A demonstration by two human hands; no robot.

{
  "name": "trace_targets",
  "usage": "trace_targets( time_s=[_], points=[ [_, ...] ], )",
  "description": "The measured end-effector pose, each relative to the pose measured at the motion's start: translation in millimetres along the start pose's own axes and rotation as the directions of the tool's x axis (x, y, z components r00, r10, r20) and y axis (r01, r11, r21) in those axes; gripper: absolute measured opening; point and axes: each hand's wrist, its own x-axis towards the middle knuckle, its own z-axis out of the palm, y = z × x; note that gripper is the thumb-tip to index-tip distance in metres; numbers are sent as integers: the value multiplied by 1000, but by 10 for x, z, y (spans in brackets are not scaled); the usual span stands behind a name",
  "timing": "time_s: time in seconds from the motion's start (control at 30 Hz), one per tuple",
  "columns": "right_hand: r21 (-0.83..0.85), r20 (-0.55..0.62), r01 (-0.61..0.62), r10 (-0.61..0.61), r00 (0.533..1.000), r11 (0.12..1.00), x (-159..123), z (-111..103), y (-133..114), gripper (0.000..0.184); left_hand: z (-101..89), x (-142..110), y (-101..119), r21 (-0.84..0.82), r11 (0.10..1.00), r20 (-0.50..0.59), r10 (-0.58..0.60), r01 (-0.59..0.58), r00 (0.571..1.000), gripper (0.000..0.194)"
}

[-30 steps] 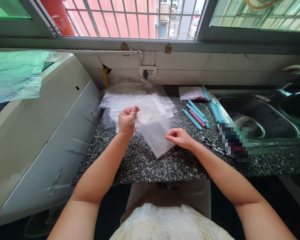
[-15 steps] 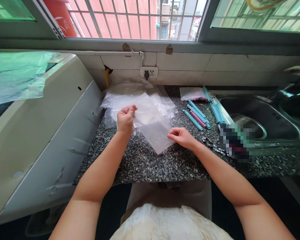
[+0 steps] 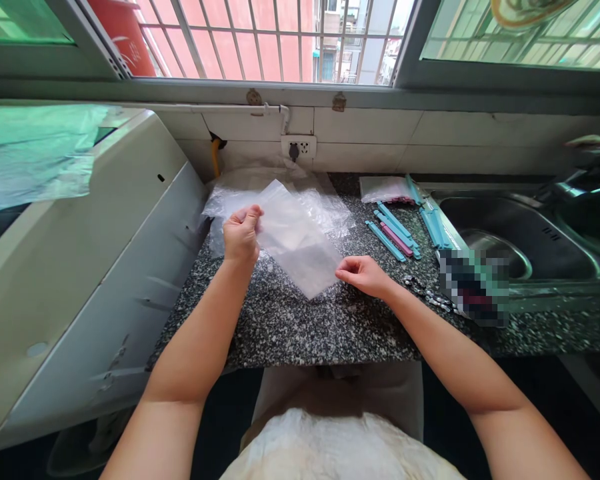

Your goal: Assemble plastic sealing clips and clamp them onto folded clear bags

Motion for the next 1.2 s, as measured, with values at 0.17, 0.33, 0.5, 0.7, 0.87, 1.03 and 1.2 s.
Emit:
trace_targets(
  time_s=[0.17,0.33,0.5,0.7,0.87,1.03,1.2],
  points=[
    [14,45,-1,0,999,1000,-3,5,-4,23,2,-2,17,5,1000,5,5,-5,1000,24],
    [23,83,1,-3,997,1000,-7,6,29,24,-19,9,11,5,1000,29,2,-2,1000,24],
    [50,154,-9,1,988,999,-29,-16,-12,24,-55,-11,2,119,987,201,-132,110,971,27],
    [176,140,-46,21,990,983,-51,-2,-127,33,-54,-165,-11,326,920,433,-351,219,830,31],
    [193,124,-48,25,992,980,-52,51,-123,37,-9,-293,-64,363,918,490,-335,161,805,33],
    [174,126,-42,20,992,984,-48,77,-98,36,12,-337,-86,383,909,487,-347,161,801,35],
    [183,168,-50,19,986,982,-55,80,-88,36,9,-336,-115,392,911,505,-330,129,798,33]
  ],
)
